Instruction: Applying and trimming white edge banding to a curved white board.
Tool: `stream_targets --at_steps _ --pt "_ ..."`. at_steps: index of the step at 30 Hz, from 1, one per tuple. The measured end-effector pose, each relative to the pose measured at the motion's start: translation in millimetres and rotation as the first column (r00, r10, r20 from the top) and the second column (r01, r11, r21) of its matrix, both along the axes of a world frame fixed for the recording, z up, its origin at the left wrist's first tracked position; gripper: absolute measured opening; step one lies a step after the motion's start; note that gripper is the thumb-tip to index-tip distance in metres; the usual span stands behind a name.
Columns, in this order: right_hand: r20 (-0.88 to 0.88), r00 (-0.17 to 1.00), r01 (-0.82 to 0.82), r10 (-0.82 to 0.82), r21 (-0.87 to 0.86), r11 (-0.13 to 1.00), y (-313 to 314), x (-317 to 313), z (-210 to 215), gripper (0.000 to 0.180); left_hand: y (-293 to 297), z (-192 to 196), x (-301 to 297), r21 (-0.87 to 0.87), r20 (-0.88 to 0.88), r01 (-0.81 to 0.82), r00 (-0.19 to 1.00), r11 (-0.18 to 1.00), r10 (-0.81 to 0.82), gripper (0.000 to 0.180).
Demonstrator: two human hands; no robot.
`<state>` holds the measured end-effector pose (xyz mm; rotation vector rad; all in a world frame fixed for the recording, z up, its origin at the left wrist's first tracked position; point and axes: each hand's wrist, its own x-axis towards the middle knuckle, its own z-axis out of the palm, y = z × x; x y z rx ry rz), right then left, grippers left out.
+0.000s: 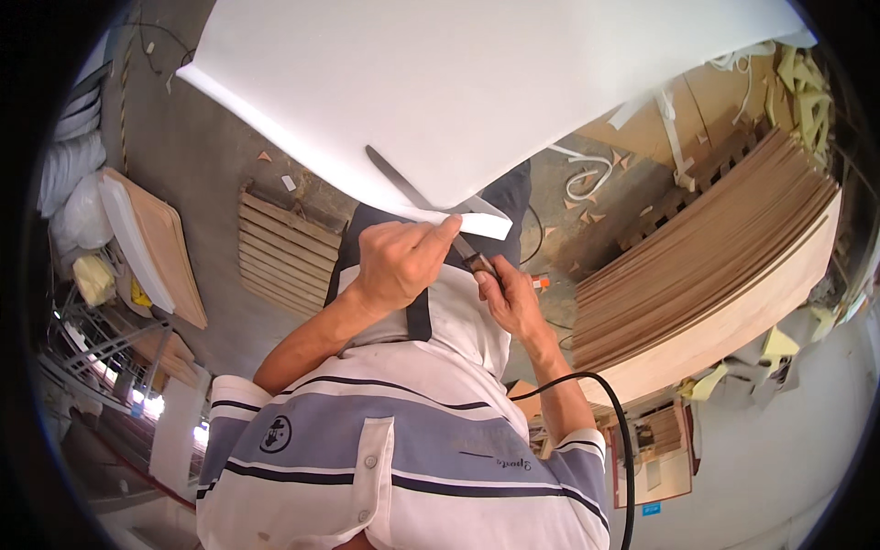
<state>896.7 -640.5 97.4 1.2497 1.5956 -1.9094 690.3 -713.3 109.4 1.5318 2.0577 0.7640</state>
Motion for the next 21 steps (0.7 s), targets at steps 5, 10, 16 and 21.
stream_targets --at_steps 5,10,16,21 --pt "-0.118 0.987 0.117 -0.109 0.067 0.991 -31.1 -23.5 -15.8 0.018 12.2 2.9 3.5 0.06 0.059 0.117 0.991 0.991 -0.12 0.029" --pt "-0.261 0.95 0.229 -0.17 0.219 0.948 -42.2 -34.7 -22.1 0.015 18.6 -2.3 9.6 0.121 0.067 0.195 0.977 0.973 -0.204 0.032" --pt "-0.159 0.936 0.326 -0.315 0.045 0.944 -56.5 10.0 -19.8 0.016 31.3 2.9 18.6 0.111 0.077 0.285 0.953 0.952 -0.295 0.032" --pt "-0.206 0.953 0.277 -0.224 0.282 0.919 -92.9 47.3 -31.5 0.033 40.9 6.4 55.1 0.169 0.066 0.36 0.925 0.917 -0.375 0.029"
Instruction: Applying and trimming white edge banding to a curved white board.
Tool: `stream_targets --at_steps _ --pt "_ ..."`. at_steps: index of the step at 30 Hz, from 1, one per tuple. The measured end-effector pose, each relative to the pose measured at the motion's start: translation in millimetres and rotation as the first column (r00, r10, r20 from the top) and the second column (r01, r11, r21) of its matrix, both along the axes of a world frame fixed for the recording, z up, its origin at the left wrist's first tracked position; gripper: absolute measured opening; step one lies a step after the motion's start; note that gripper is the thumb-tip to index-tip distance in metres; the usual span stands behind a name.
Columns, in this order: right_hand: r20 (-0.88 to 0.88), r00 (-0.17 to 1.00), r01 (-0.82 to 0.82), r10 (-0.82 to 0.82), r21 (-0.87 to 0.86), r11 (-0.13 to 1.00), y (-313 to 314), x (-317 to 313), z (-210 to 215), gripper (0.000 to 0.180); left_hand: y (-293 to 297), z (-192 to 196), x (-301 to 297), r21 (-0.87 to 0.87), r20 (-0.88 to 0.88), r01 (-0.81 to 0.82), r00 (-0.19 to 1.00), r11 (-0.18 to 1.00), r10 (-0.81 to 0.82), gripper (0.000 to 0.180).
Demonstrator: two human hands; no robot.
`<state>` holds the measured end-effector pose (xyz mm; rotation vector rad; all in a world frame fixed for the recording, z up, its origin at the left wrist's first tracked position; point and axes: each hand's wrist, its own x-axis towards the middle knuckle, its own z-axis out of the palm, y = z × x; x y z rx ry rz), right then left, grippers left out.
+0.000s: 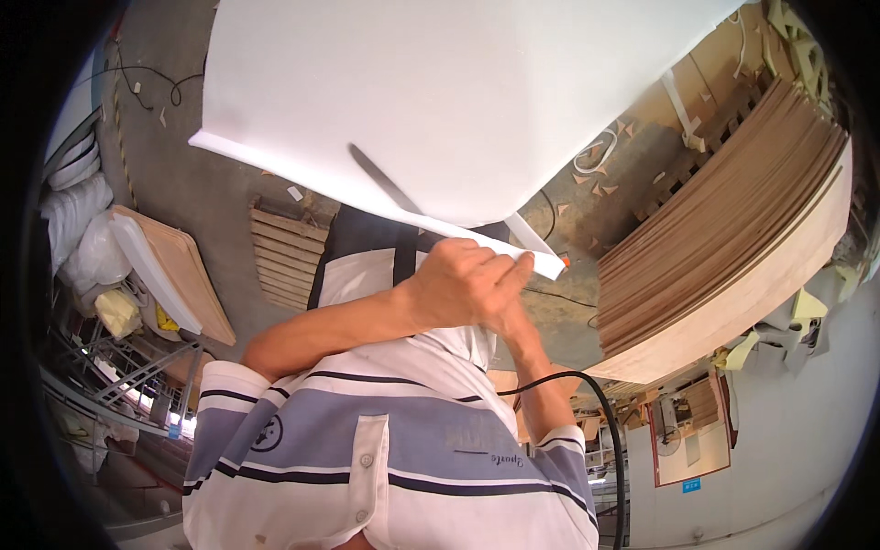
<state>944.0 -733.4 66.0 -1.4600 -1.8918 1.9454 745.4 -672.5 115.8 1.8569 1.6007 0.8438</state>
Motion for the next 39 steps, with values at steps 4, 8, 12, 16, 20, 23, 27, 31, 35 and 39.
stream_targets --at_steps 4,8,12,16,20,23,27,31,35,39 --pt "0.072 0.996 0.058 -0.052 -0.085 0.995 4.0 -18.4 2.0 0.018 14.6 9.2 36.5 0.09 0.072 0.093 0.992 0.992 -0.099 0.019" --pt "0.144 0.986 0.112 -0.087 -0.172 0.979 20.3 -41.2 10.3 0.01 24.9 20.0 51.3 0.14 0.066 0.106 0.991 0.984 -0.117 0.016" --pt "0.235 0.972 0.117 -0.026 -0.383 0.916 56.2 -30.1 42.9 0.013 32.8 28.0 68.1 0.127 0.068 0.196 0.976 0.972 -0.206 0.033" --pt "0.159 0.987 0.077 -0.036 -0.261 0.962 43.4 -42.3 14.2 0.016 45.9 43.6 99.4 0.208 0.101 0.259 0.953 0.943 -0.284 0.015" --pt "0.016 1.0 0.011 -0.006 -0.316 0.949 43.5 -72.6 -1.8 0.017 48.1 47.8 124.1 0.319 0.087 0.311 0.931 0.895 -0.354 0.009" --pt "0.018 0.992 0.122 -0.122 -0.314 0.942 40.9 -64.8 -8.4 0.022 46.7 40.0 111.6 0.255 0.136 0.252 0.947 0.934 -0.292 0.018" --pt "0.115 0.991 0.104 -0.072 -0.301 0.948 47.3 -36.4 -12.3 0.027 31.6 20.9 50.2 -0.043 -0.031 0.205 0.978 0.978 -0.206 0.065" --pt "0.054 0.998 -0.028 0.041 -0.22 0.975 65.3 -24.4 1.8 0.026 7.5 7.2 6.3 -0.288 -0.142 0.125 0.975 0.95 -0.171 0.057" --pt "0.067 0.996 -0.035 0.057 -0.287 0.957 65.8 -14.2 -7.3 0.021 -4.2 -7.0 5.5 -0.303 -0.167 0.084 0.976 0.949 -0.139 0.043" --pt "-0.02 1.0 -0.015 0.009 -0.326 0.945 68.5 -2.5 -3.9 0.02 -7.0 -2.3 8.9 -0.319 -0.168 0.094 0.974 0.943 -0.154 0.036"
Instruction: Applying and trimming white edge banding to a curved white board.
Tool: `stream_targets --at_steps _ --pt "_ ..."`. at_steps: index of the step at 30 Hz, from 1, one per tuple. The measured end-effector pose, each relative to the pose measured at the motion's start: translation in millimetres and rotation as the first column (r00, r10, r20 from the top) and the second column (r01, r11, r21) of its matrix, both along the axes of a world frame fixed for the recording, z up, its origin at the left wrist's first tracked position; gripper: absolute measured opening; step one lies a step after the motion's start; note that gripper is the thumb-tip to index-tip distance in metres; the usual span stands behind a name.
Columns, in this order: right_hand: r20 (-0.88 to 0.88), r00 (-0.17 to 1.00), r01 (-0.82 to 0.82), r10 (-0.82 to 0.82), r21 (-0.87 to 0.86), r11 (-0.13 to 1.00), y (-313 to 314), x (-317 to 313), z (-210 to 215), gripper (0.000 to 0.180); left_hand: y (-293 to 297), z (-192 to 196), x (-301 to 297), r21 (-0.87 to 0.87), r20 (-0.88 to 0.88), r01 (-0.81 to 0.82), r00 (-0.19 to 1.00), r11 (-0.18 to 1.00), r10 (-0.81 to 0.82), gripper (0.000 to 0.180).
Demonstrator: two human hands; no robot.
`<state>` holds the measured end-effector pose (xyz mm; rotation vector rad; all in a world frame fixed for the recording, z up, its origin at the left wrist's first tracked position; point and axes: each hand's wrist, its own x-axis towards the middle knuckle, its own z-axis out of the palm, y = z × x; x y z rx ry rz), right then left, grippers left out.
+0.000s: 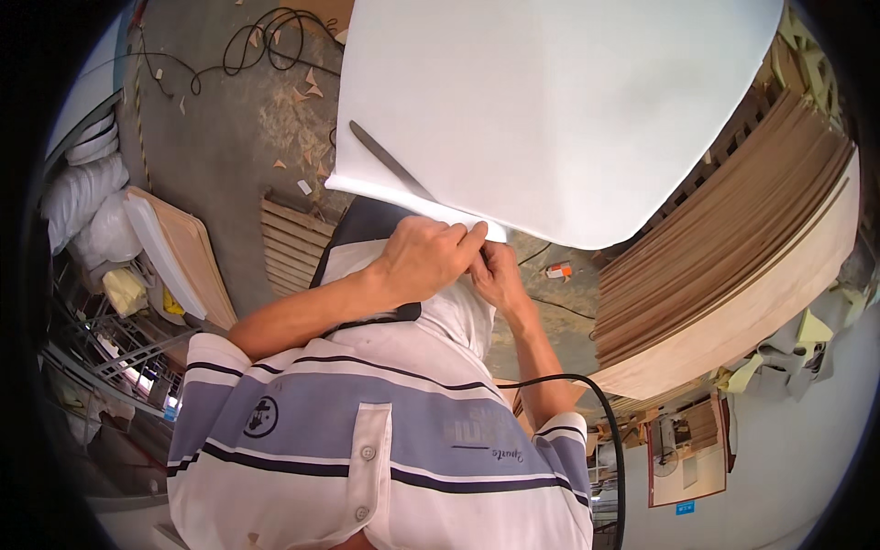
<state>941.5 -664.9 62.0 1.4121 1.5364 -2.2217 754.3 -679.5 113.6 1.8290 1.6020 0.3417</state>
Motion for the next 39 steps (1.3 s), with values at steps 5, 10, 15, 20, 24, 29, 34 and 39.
stream_targets --at_steps 5,10,15,20,24,29,34,39 --pt "0.077 0.997 -0.008 0.015 -0.087 0.996 9.5 0.2 8.6 0.024 -6.2 2.2 -14.7 0.033 -0.058 -0.03 0.998 0.999 0.032 0.033" --pt "0.105 0.992 -0.062 0.071 -0.081 0.995 4.2 8.4 13.6 0.026 -4.7 0.9 -14.8 0.133 -0.001 -0.058 0.998 0.989 0.059 0.03" --pt "0.118 0.992 -0.051 0.052 -0.012 0.999 -4.4 19.4 16.5 0.024 -5.4 0.0 -13.4 0.208 0.049 -0.095 0.995 0.974 0.087 0.028" --pt "0.12 0.956 -0.295 0.269 0.376 0.879 -18.9 -31.2 10.5 0.027 -4.9 3.3 -5.7 0.238 0.094 -0.036 0.995 0.97 0.014 0.027" --pt "0.252 0.953 -0.303 0.168 0.785 0.541 -26.4 -99.3 23.0 0.037 -5.6 4.3 1.1 0.288 0.084 -0.045 0.996 0.957 0.021 0.026" --pt "0.257 0.945 -0.328 0.205 0.711 0.622 -55.8 -102.8 -5.8 0.035 -9.7 10.0 -13.3 0.257 0.052 -0.072 0.997 0.964 0.06 0.028" --pt "0.313 0.92 -0.383 0.234 0.599 0.703 -84.1 -90.9 -43.3 0.034 -9.6 4.8 -0.3 0.289 0.168 -0.082 0.985 0.954 0.034 0.026" --pt "-0.324 0.863 -0.296 0.387 0.295 0.908 -24.1 -178.2 16.7 0.026 3.9 42.7 46.4 0.436 0.413 0.165 0.837 0.885 -0.359 0.028"
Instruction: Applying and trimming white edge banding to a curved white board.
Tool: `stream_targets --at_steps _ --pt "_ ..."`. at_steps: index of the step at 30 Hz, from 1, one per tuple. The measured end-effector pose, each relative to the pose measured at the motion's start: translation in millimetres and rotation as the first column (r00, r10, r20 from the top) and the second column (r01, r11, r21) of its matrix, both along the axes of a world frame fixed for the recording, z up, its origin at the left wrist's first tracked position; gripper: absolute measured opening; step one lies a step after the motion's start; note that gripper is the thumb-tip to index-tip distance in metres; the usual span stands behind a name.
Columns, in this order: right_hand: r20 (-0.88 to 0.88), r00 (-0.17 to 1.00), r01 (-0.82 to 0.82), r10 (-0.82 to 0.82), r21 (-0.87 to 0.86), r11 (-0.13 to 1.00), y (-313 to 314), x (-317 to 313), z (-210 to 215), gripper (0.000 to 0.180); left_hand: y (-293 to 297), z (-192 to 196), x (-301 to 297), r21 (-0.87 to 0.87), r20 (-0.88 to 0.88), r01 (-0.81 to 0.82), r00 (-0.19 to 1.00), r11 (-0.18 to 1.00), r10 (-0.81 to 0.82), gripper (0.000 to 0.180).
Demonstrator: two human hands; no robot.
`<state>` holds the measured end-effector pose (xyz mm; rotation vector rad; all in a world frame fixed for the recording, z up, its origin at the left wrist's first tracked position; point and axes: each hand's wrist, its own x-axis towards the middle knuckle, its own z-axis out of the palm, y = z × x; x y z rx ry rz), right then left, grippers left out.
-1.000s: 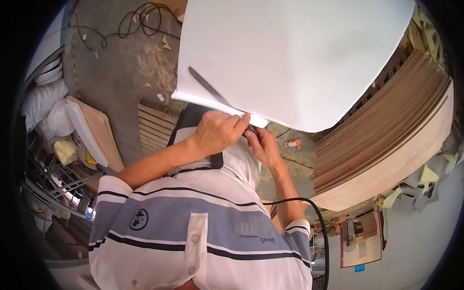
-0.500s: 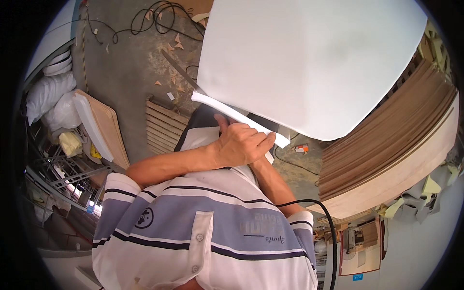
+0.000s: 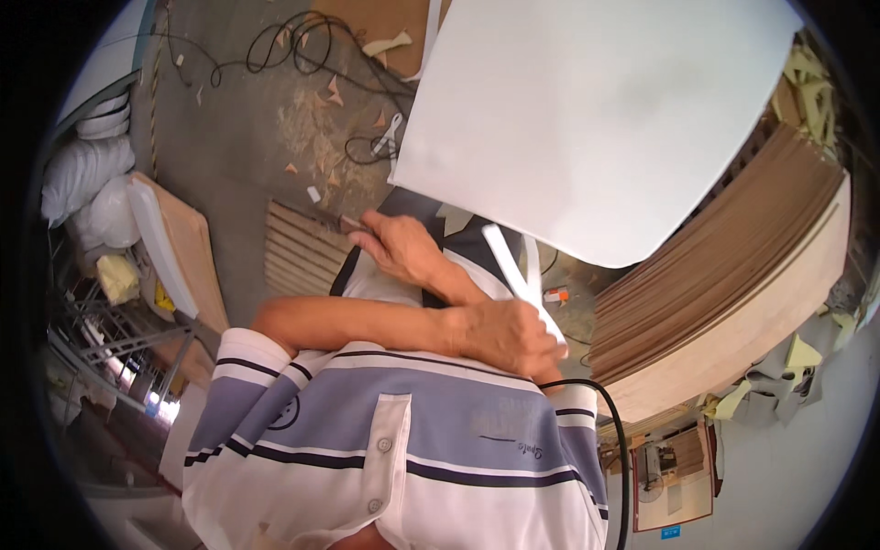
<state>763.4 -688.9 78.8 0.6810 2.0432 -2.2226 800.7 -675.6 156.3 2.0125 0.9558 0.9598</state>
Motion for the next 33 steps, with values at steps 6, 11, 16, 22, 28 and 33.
stream_targets --at_steps 6,11,16,22,28,33 --pt "0.243 0.788 0.573 -0.566 0.047 0.818 59.7 73.1 33.4 0.018 21.1 25.3 -55.0 0.224 0.172 -0.241 0.964 0.944 0.205 0.04" --pt "0.037 0.271 0.855 -0.962 0.449 0.258 128.4 190.3 34.1 0.018 0.6 -13.7 -140.7 -0.146 -0.065 -0.859 0.504 0.491 0.861 0.057" --pt "-0.339 0.332 0.296 -0.88 0.924 -0.244 143.3 284.8 -12.4 0.037 -11.2 -114.1 -178.5 -0.559 -0.328 -0.762 0.564 0.326 0.757 0.088" --pt "-0.086 0.148 0.856 -0.985 0.509 0.085 138.8 263.4 -23.6 0.028 -1.8 -102.3 -189.5 -0.898 -0.124 -0.407 0.598 0.167 0.792 0.093" --pt "-0.01 0.293 0.948 -0.956 0.136 0.289 122.3 235.4 -25.4 0.02 -5.1 -105.2 -267.8 -0.825 -0.165 -0.528 0.565 0.201 0.808 0.061" --pt "-0.059 0.177 0.982 -0.982 0.08 0.173 157.2 282.6 -10.9 0.017 24.5 -76.2 -246.3 0.016 -0.487 -0.968 0.211 0.251 0.847 0.08"
